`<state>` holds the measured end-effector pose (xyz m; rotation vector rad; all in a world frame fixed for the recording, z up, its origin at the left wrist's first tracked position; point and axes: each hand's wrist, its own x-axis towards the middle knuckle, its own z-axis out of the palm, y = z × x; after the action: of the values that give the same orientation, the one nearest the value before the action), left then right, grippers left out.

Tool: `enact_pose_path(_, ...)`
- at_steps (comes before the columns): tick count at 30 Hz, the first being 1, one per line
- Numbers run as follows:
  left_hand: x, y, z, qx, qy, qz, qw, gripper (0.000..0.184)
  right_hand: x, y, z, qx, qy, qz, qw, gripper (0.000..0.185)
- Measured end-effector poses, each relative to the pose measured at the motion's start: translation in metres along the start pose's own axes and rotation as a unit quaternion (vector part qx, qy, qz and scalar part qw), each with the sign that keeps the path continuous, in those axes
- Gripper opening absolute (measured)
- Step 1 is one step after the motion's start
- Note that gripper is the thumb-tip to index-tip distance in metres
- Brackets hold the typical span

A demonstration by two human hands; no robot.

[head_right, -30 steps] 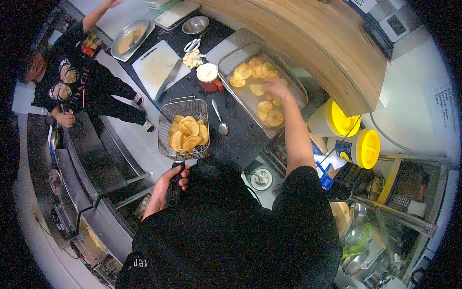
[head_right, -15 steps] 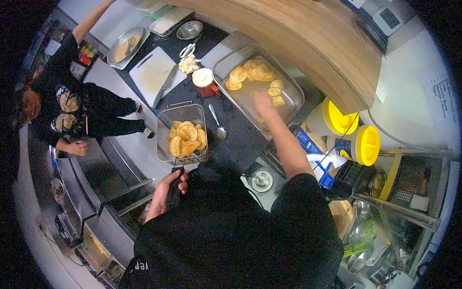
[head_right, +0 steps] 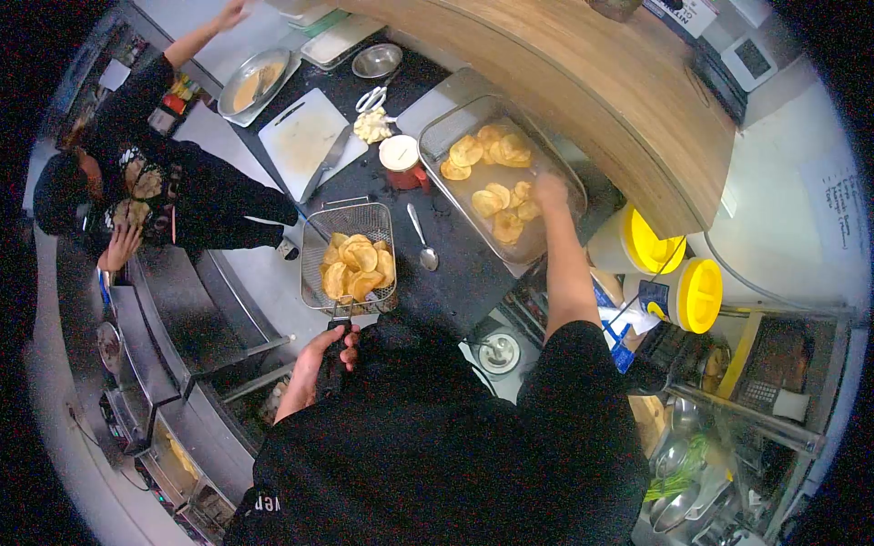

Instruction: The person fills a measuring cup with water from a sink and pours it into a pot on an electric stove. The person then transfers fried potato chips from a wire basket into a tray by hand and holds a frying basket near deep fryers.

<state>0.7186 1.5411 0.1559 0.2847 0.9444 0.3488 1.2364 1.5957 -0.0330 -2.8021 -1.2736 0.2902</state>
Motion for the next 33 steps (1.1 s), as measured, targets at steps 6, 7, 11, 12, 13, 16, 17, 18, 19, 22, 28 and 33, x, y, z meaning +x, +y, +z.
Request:
enact_pose_path(6,0.0,-0.002,0.001,-0.013,0.007,-0.001,1.0,0.023,0.005,-0.011,-0.042,0.243,-0.18,-0.041,0.952,0.03)
enact_pose_path(7,0.0,-0.002,0.003,-0.01,0.007,0.0,1.0,0.023,0.012,-0.006,-0.039,0.372,-0.252,-0.028,0.893,0.037)
enact_pose_path(11,0.001,-0.002,0.002,-0.001,0.006,-0.003,1.0,0.024,0.016,0.009,-0.034,0.232,-0.008,-0.057,0.971,0.056)
enact_pose_path(12,0.003,-0.003,0.0,-0.011,-0.001,-0.006,1.0,0.024,0.014,0.011,-0.033,0.181,0.004,0.038,0.983,0.059)
enact_pose_path(13,0.004,-0.003,-0.001,-0.021,-0.007,-0.008,1.0,0.024,0.011,0.01,-0.035,0.127,0.016,0.132,0.983,0.063)
enact_pose_path(16,0.001,-0.002,0.001,-0.003,-0.002,-0.007,1.0,0.024,0.033,0.037,0.01,-0.006,-0.028,0.046,0.999,0.058)
enact_pose_path(17,0.002,-0.003,0.002,-0.003,0.0,-0.007,1.0,0.024,0.04,0.043,0.024,-0.005,-0.029,0.046,0.999,0.058)
enact_pose_path(18,0.002,-0.004,0.002,-0.003,0.003,-0.005,1.0,0.024,0.041,0.042,0.03,0.003,-0.033,0.055,0.998,0.055)
enact_pose_path(19,0.002,-0.004,0.003,-0.003,0.006,-0.003,1.0,0.024,0.042,0.043,0.035,0.01,-0.036,0.064,0.997,0.052)
enact_pose_path(22,-0.002,-0.002,0.009,0.003,0.02,-0.006,1.0,0.024,0.033,0.041,0.032,0.014,-0.037,0.016,0.999,0.041)
enact_pose_path(28,-0.004,-0.002,0.009,-0.002,0.022,0.006,1.0,0.024,0.021,0.028,0.001,0.046,-0.017,-0.029,0.998,0.026)
enact_pose_path(33,-0.001,-0.002,0.005,0.0,0.017,0.006,1.0,0.025,0.033,0.042,0.015,0.233,-0.048,-0.014,0.971,0.025)
